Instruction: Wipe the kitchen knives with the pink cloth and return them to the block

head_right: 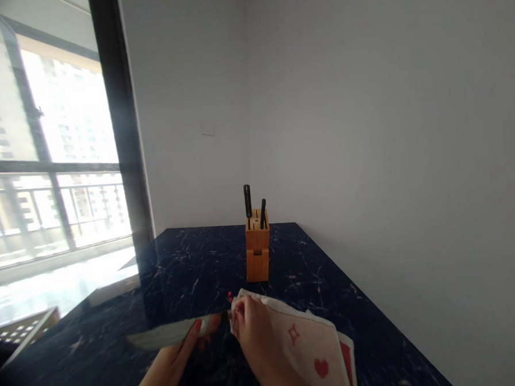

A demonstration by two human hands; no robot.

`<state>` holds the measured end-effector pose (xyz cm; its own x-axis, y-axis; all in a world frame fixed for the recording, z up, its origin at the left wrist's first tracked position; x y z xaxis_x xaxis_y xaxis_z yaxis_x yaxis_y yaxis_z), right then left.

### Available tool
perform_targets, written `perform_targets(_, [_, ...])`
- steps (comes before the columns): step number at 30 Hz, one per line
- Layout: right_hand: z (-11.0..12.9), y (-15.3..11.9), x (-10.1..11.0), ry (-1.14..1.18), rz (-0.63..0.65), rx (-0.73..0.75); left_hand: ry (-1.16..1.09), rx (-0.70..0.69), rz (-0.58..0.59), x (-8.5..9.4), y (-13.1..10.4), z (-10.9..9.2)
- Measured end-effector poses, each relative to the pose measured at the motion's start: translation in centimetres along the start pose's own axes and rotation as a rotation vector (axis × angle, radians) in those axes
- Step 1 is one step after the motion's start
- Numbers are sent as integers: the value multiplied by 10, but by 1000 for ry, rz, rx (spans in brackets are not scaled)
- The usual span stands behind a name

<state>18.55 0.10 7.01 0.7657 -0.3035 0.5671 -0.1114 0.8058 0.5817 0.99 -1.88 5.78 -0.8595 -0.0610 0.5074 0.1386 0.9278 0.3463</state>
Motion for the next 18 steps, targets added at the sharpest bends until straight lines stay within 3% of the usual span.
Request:
perform_targets(4, [-15,3,-1,-122,-36,-81,7,23,-1,-2,1,6])
perform_targets(10, [1,-2,-2,-230,46,22,2,25,-12,-3,-1,7])
perform_targets(14, [1,2,4,-379,-8,-30,13,12,-3,-2,-3,4])
perform_targets(18, [-2,4,12,-377,-77,-84,-1,35,-24,0,-3,3])
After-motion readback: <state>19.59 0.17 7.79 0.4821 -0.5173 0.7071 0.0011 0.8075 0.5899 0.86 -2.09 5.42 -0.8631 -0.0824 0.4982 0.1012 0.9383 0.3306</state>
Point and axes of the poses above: each hand's wrist, its own y-axis towards the middle knuckle, its own x-axis out of the back of the hand, z = x × y, the point moved 4 cm from there along y, towards the middle knuckle, and after that the axes turned 2 degrees about z, right-handed, at the moved point
